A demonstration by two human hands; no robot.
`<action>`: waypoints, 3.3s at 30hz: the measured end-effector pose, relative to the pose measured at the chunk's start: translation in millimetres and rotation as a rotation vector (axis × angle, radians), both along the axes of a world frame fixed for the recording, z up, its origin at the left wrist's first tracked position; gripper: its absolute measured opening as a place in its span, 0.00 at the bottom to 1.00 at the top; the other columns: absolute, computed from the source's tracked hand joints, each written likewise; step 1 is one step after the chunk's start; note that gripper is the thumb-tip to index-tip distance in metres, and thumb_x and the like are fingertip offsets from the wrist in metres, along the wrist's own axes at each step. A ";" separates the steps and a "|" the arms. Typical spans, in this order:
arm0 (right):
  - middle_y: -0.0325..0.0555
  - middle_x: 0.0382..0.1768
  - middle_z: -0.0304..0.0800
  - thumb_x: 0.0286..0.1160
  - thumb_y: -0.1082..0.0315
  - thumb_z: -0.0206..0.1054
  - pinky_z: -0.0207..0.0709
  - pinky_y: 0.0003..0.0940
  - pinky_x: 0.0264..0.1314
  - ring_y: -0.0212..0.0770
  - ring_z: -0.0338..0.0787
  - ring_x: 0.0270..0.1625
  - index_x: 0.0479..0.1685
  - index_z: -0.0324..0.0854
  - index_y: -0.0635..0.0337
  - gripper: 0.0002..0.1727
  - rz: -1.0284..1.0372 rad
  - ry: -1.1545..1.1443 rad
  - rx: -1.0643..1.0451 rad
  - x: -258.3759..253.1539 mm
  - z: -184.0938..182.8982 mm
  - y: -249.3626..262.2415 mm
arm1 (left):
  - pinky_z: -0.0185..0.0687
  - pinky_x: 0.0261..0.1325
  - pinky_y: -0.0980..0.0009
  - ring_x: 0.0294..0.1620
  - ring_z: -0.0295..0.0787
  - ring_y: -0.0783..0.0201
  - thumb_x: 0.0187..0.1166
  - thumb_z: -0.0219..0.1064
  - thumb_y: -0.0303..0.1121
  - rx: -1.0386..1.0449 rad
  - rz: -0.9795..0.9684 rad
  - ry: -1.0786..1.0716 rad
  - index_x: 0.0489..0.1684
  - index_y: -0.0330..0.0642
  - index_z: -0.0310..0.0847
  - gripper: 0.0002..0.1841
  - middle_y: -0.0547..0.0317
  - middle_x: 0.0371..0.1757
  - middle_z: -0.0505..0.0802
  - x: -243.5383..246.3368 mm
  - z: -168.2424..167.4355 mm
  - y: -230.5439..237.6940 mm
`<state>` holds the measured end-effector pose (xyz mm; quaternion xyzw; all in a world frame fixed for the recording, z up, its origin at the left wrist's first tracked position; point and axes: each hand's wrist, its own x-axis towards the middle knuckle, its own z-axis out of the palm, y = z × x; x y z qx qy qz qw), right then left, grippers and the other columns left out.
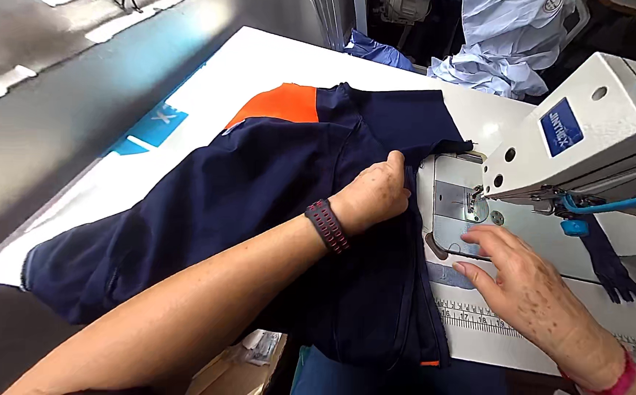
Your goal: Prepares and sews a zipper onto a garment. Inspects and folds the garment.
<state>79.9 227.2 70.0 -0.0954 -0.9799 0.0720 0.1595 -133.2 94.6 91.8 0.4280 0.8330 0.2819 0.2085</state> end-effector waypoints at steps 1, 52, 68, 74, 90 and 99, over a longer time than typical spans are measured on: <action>0.45 0.45 0.93 0.70 0.55 0.69 0.85 0.37 0.37 0.41 0.92 0.38 0.53 0.89 0.59 0.20 0.006 0.015 -0.151 -10.5 -1.8 -2.6 | 0.84 0.60 0.43 0.51 0.93 0.42 0.80 0.69 0.29 -0.029 0.020 -0.099 0.82 0.29 0.59 0.32 0.36 0.49 0.92 -2.2 2.6 12.0; 0.52 0.38 0.96 0.74 0.68 0.64 0.84 0.40 0.43 0.48 0.94 0.41 0.38 0.94 0.63 0.13 0.084 0.340 0.257 -65.5 -20.9 -25.4 | 0.75 0.20 0.80 0.14 0.81 0.74 0.81 0.70 0.28 0.119 0.034 -0.704 0.32 0.34 0.80 0.09 0.59 0.18 0.87 -14.8 -8.3 15.4; 0.44 0.23 0.80 0.65 0.72 0.56 0.68 0.35 0.26 0.44 0.81 0.29 0.19 0.83 0.60 0.12 0.723 -0.029 0.322 -80.2 19.1 10.7 | 0.85 0.35 0.67 0.26 0.87 0.65 0.82 0.68 0.31 0.071 0.024 -0.469 0.40 0.34 0.83 0.07 0.52 0.31 0.90 -14.3 -13.8 20.2; 0.41 0.23 0.80 0.75 0.73 0.54 0.66 0.32 0.27 0.40 0.78 0.28 0.26 0.84 0.58 0.14 0.799 -0.059 0.221 -38.1 20.8 -14.6 | 0.86 0.38 0.65 0.29 0.88 0.63 0.83 0.67 0.31 0.060 0.011 -0.412 0.43 0.35 0.84 0.07 0.51 0.34 0.90 -14.3 -12.4 22.3; 0.44 0.32 0.82 0.65 0.55 0.68 0.73 0.29 0.26 0.34 0.78 0.25 0.58 0.77 0.69 0.28 -0.193 0.061 -0.054 -19.0 -40.4 -62.5 | 0.81 0.54 0.58 0.47 0.88 0.56 0.78 0.64 0.19 0.105 -0.532 -0.073 0.51 0.29 0.86 0.09 0.45 0.47 0.92 -47.8 -8.9 32.1; 0.33 0.63 0.93 0.85 0.54 0.64 0.56 0.47 0.72 0.45 0.75 0.79 0.47 0.92 0.40 0.11 0.221 0.091 0.144 -4.6 -32.2 -34.2 | 0.70 0.56 0.47 0.57 0.79 0.47 0.66 0.83 0.43 -0.001 -0.659 0.123 0.35 0.37 0.88 0.17 0.48 0.44 0.88 -37.1 -24.1 28.1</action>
